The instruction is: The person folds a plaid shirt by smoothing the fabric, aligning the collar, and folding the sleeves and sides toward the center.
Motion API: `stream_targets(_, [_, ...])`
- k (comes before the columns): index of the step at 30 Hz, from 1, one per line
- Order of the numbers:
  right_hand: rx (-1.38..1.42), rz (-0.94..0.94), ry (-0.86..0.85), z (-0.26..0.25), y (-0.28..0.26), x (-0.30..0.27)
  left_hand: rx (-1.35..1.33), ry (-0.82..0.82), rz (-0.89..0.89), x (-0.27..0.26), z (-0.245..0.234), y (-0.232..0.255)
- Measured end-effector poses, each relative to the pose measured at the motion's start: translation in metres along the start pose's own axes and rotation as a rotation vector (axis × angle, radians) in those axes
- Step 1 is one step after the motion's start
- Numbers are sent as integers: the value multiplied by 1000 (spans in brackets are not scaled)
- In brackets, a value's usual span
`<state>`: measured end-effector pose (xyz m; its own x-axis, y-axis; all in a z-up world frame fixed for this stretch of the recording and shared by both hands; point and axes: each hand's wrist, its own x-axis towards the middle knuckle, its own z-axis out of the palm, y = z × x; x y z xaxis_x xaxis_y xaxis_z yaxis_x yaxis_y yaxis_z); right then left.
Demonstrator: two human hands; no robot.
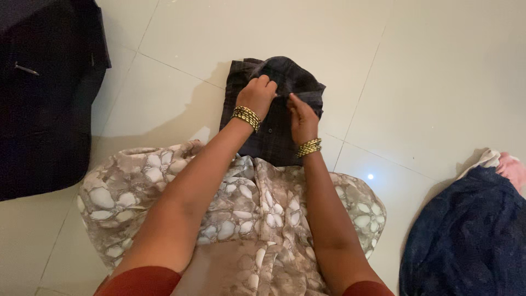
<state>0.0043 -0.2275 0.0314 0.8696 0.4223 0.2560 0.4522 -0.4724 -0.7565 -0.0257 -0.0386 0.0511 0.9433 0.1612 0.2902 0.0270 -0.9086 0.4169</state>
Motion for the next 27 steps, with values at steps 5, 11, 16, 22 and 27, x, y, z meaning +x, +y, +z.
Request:
stream_targets(5, [-56,-115,-129,14,10,-4,-172,12,-76,-4,1,7])
stream_targets(11, [-156,91,-212,17,17,-4,-96,-131,96,-32,20,25])
stream_targets(16, [54,78,-206,3,30,-1,115,-185,161,-57,44,21])
stream_targets(22, [-41,276,-7,-66,69,37,199,-403,114,-72,40,27])
stream_targets(27, [82,575,-83,-77,92,42,179,-498,75,-73,41,24])
